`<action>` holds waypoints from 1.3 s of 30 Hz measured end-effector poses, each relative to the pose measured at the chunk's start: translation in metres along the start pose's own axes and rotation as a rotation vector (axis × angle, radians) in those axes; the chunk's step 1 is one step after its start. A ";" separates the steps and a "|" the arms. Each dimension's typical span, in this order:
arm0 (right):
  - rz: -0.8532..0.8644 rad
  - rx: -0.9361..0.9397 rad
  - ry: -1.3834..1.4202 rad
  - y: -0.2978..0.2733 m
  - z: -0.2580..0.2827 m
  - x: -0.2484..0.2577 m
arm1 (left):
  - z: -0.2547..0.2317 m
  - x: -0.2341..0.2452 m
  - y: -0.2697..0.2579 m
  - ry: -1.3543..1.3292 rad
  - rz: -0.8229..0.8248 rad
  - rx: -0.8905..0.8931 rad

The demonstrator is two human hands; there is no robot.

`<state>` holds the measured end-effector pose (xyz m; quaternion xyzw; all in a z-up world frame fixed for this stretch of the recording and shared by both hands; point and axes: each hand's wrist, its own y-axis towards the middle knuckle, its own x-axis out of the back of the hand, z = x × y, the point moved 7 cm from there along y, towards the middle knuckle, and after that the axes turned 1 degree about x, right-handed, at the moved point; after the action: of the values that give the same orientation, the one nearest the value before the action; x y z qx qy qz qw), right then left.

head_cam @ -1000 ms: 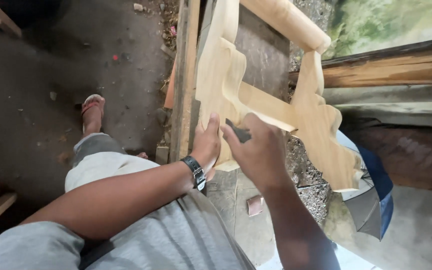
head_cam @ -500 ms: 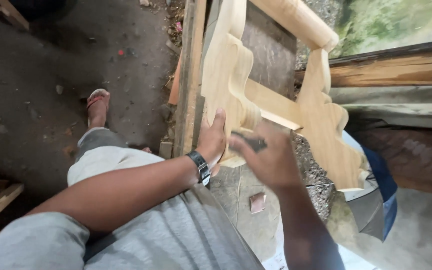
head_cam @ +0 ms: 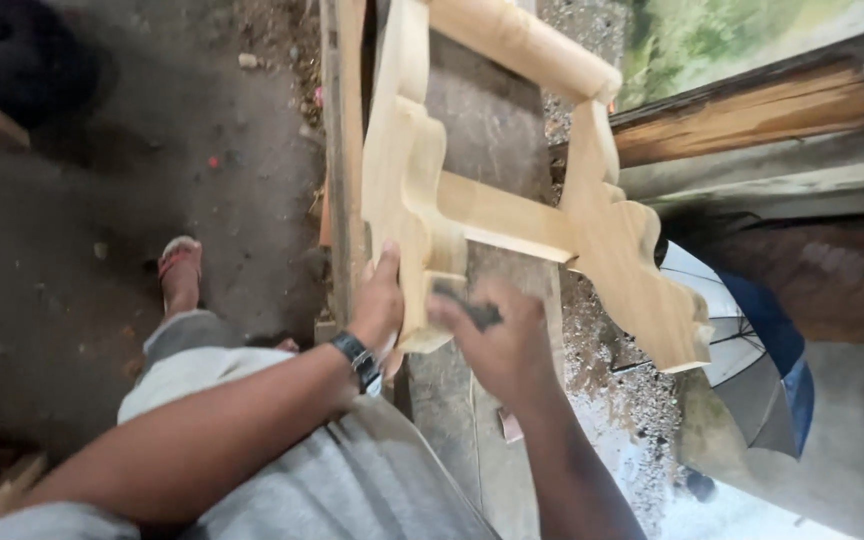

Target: The person sands a carved wooden object, likely a chair leg, using a sanding block. They hold the object with one hand and rub the sanding block along its curved surfaces and edges. The person occasionally pauses to feel the surface with their hand.

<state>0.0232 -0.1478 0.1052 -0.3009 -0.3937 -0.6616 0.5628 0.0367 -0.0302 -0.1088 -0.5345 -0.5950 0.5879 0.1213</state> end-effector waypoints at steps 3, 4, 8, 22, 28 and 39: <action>0.222 -0.408 0.047 0.004 -0.007 0.000 | 0.001 0.004 0.002 -0.043 -0.010 -0.008; 0.151 -0.260 0.037 0.021 -0.002 -0.005 | -0.006 -0.002 -0.010 -0.065 0.003 -0.009; 0.062 -0.122 0.029 0.015 -0.012 -0.017 | -0.002 0.000 0.005 -0.097 0.059 -0.023; 0.136 -0.076 0.044 0.023 0.003 -0.009 | 0.015 0.016 0.051 -0.083 -0.031 -0.070; 0.128 -0.118 0.102 0.007 -0.004 0.003 | 0.014 0.011 0.030 -0.004 -0.057 -0.031; 0.263 -0.357 0.077 0.014 -0.012 -0.007 | 0.030 0.014 0.065 -0.146 0.014 -0.008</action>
<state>0.0383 -0.1557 0.0956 -0.4191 -0.2059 -0.6526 0.5967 0.0403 -0.0536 -0.1775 -0.4949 -0.6009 0.6236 0.0713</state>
